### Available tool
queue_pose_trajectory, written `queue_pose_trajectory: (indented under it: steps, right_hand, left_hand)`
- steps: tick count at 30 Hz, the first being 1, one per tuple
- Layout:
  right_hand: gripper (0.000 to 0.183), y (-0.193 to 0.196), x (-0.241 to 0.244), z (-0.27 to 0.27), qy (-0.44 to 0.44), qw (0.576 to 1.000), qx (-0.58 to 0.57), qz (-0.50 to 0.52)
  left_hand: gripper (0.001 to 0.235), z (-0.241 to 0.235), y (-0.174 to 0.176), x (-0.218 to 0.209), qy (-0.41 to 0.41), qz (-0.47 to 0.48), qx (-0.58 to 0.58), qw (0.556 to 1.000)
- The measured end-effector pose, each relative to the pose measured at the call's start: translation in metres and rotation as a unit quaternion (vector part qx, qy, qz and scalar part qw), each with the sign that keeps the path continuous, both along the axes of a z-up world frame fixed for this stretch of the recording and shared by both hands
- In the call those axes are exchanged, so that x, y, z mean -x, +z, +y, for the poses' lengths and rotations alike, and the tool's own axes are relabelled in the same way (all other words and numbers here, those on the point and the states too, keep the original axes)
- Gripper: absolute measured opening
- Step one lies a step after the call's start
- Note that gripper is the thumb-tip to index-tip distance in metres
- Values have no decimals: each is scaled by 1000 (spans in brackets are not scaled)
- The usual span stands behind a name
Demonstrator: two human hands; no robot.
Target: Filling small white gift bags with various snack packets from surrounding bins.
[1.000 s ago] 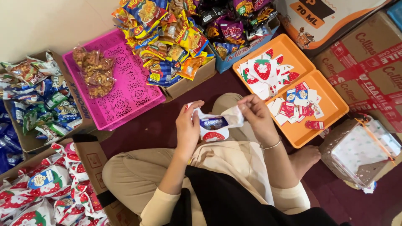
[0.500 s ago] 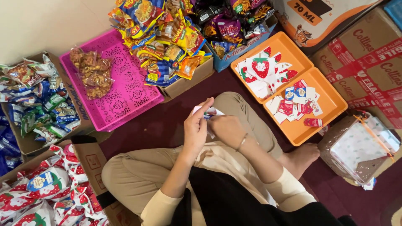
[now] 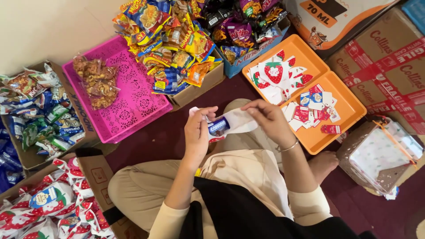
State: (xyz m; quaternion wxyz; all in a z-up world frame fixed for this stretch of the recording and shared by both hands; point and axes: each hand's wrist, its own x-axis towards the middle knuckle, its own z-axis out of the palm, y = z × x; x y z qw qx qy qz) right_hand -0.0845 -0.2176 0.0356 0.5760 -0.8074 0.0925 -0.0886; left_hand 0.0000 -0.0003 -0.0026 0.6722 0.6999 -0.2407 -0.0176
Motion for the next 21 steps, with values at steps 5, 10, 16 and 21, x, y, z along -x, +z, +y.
queue_pose_trajectory:
  steps: [5, 10, 16, 21]
  right_hand:
    - [15, -6, 11, -4, -73, 997, -14, -35]
    - [9, 3, 25, -7, -95, 982, 157, -43]
    - [12, 30, 33, 2, -86, 956, 276, -41]
    - [27, 35, 23, 15, -35, 983, 165, -75]
  left_hand:
    - [37, -11, -1, 2, -16, 18, 36, 999]
    - [36, -21, 20, 10, -26, -9, 20, 999]
    - [32, -30, 37, 12, -40, -171, -113, 978]
    - [29, -42, 38, 19, -90, -161, -105, 977]
